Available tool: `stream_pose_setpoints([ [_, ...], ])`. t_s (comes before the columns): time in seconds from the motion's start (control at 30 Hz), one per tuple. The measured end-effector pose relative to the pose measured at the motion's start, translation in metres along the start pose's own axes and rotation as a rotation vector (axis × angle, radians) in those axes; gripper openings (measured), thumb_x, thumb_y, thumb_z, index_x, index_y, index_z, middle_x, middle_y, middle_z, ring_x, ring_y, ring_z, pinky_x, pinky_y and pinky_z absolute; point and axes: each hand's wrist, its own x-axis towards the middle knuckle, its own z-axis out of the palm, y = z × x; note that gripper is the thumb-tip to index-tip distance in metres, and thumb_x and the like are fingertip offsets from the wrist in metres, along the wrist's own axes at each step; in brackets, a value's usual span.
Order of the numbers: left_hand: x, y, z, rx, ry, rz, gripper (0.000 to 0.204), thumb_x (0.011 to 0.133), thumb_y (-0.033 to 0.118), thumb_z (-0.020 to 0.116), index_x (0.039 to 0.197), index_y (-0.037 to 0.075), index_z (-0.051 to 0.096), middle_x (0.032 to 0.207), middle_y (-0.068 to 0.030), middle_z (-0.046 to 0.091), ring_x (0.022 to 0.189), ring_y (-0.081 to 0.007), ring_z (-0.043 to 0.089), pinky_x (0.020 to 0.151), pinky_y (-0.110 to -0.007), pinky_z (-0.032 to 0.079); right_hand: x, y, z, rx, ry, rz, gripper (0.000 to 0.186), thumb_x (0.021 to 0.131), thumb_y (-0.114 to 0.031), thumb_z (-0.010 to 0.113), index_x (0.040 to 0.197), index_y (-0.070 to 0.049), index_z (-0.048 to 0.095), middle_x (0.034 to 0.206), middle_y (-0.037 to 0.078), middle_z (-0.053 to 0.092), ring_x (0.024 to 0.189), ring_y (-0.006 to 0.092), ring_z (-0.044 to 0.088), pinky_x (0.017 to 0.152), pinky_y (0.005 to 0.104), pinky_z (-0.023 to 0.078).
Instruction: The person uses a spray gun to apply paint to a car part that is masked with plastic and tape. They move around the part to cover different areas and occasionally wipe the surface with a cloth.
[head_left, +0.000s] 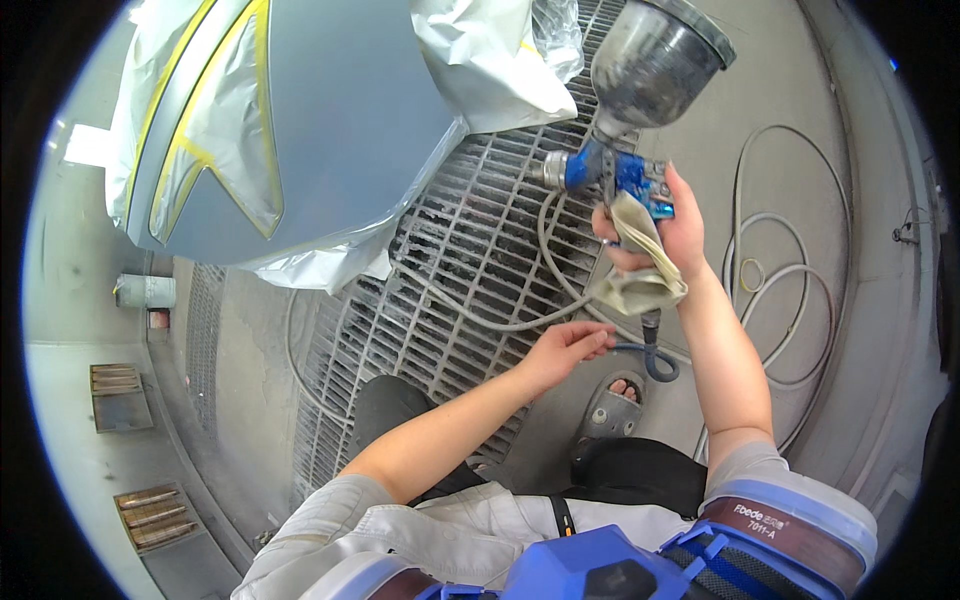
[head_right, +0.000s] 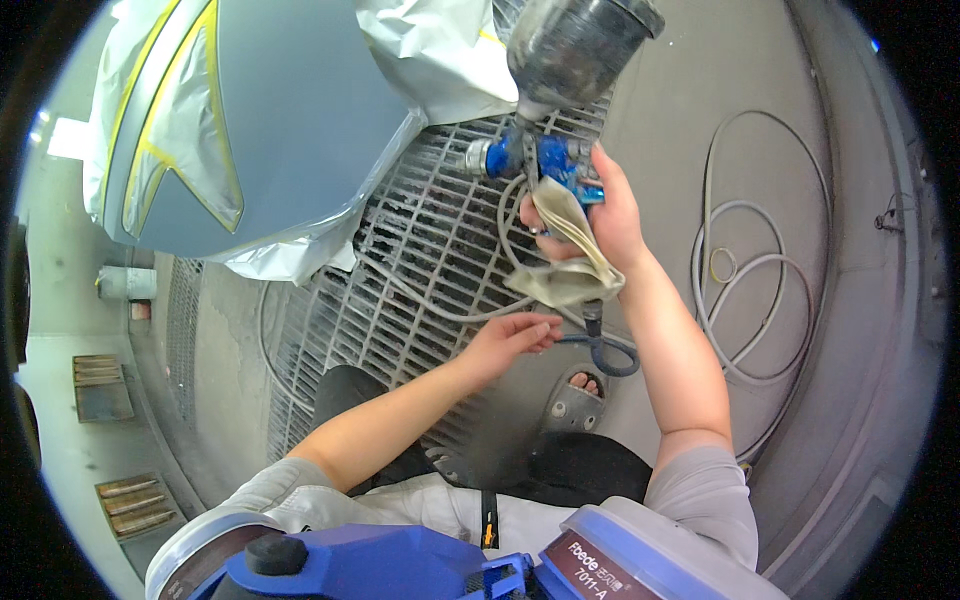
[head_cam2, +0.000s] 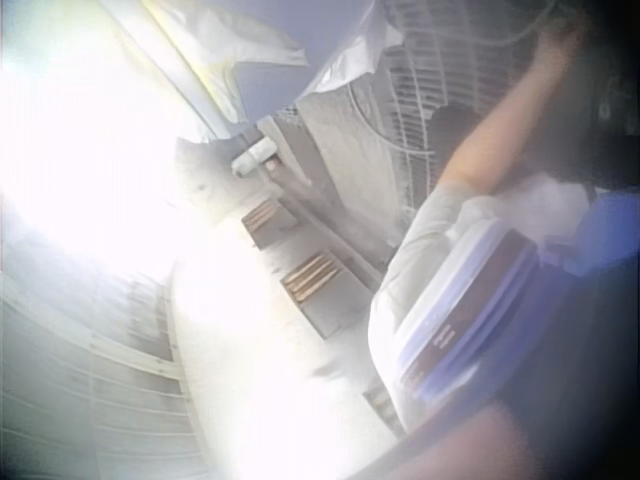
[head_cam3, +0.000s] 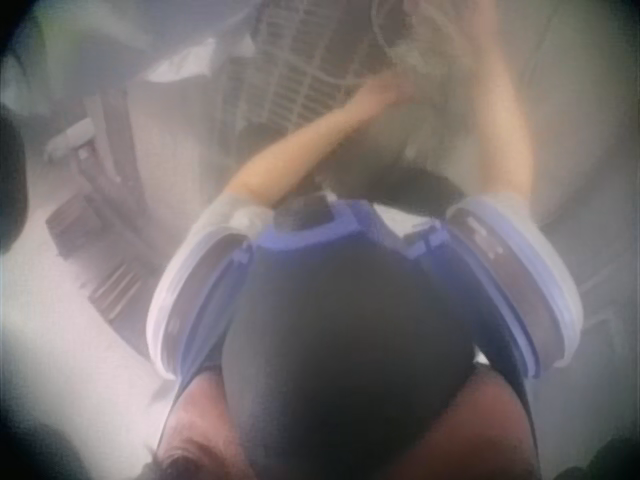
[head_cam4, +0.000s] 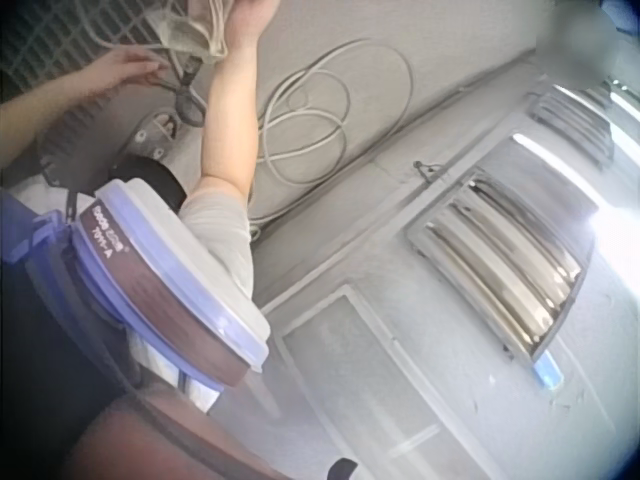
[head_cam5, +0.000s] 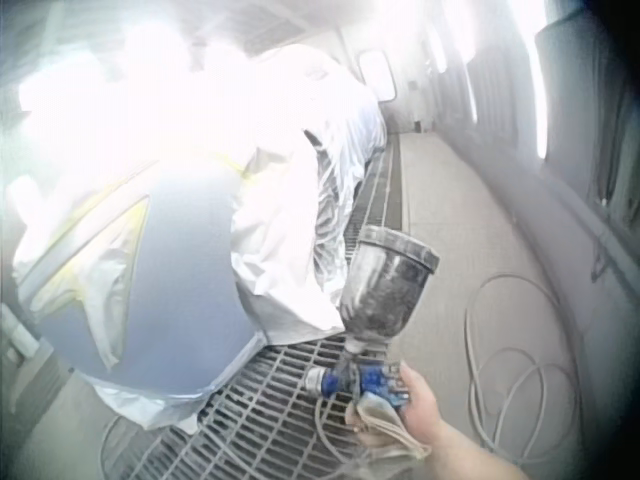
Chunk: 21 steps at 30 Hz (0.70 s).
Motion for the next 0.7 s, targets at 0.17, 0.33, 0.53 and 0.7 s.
stream_pose_setpoints([
  [0.17, -0.007, -0.024, 0.012, 0.023, -0.043, -0.056, 0.042, 0.109, 0.029, 0.064, 0.140, 0.002, 0.066, 0.122, -0.0070, 0.075, 0.113, -0.0129, 0.066, 0.101, -0.030, 0.051, -0.006, -0.004, -0.008, -0.078, 0.135, -0.131, 0.079, 0.102, -0.076, 0.033, 0.104, -0.005, 0.068, 0.087, 0.014, 0.068, 0.049, 0.0160, 0.048, 0.043, 0.0259, 0.034],
  [0.33, -0.016, -0.038, 0.018, 0.230, -0.071, -0.052, 0.043, 0.107, 0.027, 0.067, 0.141, 0.000, 0.066, 0.128, -0.0098, 0.074, 0.113, -0.0152, 0.069, 0.102, -0.032, 0.053, -0.009, 0.011, 0.013, -0.301, 0.613, -0.405, 0.072, 0.103, -0.073, 0.039, 0.094, -0.008, 0.070, 0.080, 0.010, 0.071, 0.051, 0.0156, 0.055, 0.047, 0.0270, 0.042],
  [0.53, -0.069, -0.049, -0.022, 0.353, -0.116, 0.046, 0.038, 0.106, 0.023, 0.068, 0.138, 0.001, 0.067, 0.124, -0.0097, 0.075, 0.110, -0.0150, 0.069, 0.097, -0.031, 0.055, -0.043, 0.012, 0.061, -0.048, 0.098, -0.115, 0.077, 0.103, -0.075, 0.029, 0.115, -0.008, 0.065, 0.082, 0.012, 0.060, 0.046, 0.0122, 0.035, 0.042, 0.0250, 0.032],
  [0.7, -0.156, -0.035, -0.121, 1.285, -0.093, 0.137, 0.041, 0.096, 0.032, 0.073, 0.130, 0.008, 0.072, 0.117, -0.0161, 0.074, 0.112, -0.0371, 0.067, 0.101, -0.047, 0.053, -0.051, 0.003, 0.069, 0.045, -0.006, -0.074, 0.077, 0.104, -0.075, 0.030, 0.112, -0.007, 0.064, 0.085, 0.014, 0.058, 0.048, 0.0126, 0.036, 0.042, 0.0238, 0.029],
])
